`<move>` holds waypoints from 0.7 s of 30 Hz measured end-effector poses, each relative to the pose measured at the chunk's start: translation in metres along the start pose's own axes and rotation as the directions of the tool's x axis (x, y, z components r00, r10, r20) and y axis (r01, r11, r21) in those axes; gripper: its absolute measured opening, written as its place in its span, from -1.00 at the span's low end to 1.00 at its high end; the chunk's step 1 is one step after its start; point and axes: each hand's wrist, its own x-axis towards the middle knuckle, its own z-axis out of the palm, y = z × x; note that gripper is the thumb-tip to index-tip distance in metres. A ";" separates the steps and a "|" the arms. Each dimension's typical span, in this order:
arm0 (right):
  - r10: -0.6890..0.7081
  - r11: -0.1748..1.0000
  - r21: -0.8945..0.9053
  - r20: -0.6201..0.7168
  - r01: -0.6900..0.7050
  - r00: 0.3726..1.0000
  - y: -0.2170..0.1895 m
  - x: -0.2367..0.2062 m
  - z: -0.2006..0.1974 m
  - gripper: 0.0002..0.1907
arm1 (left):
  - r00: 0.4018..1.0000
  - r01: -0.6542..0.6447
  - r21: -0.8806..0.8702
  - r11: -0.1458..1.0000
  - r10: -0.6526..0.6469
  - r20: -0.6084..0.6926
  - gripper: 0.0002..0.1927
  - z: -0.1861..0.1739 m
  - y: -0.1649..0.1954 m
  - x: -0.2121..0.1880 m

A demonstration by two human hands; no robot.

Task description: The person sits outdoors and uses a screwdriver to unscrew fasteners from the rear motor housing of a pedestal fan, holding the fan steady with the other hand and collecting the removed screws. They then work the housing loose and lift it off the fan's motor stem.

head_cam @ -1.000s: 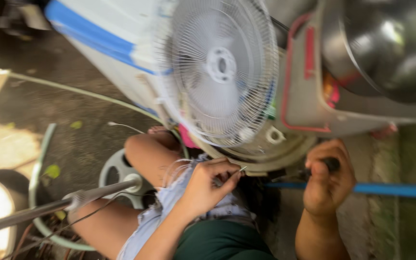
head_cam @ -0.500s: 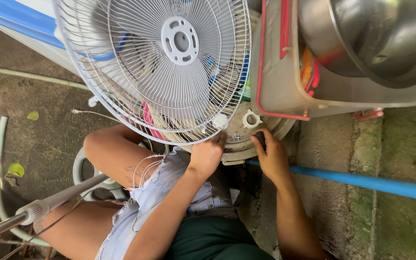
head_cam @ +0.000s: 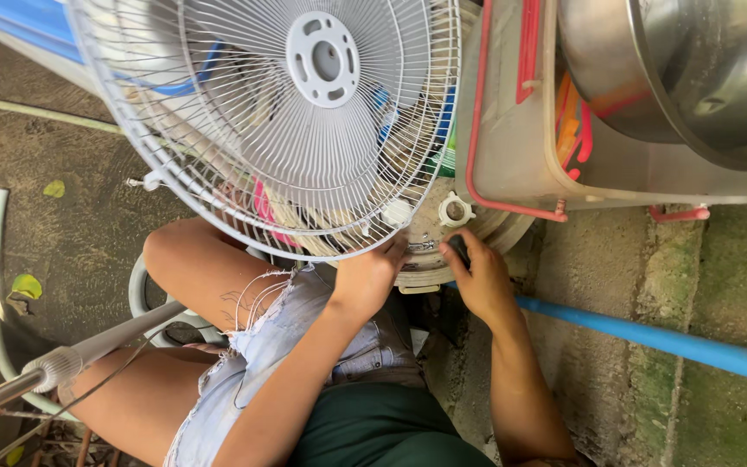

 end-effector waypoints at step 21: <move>-0.904 0.402 0.589 0.378 0.701 0.200 -0.253 0.000 0.122 -0.90 | 0.497 0.551 -0.094 0.830 -0.416 -0.761 -0.90 -0.192 -0.029 -0.174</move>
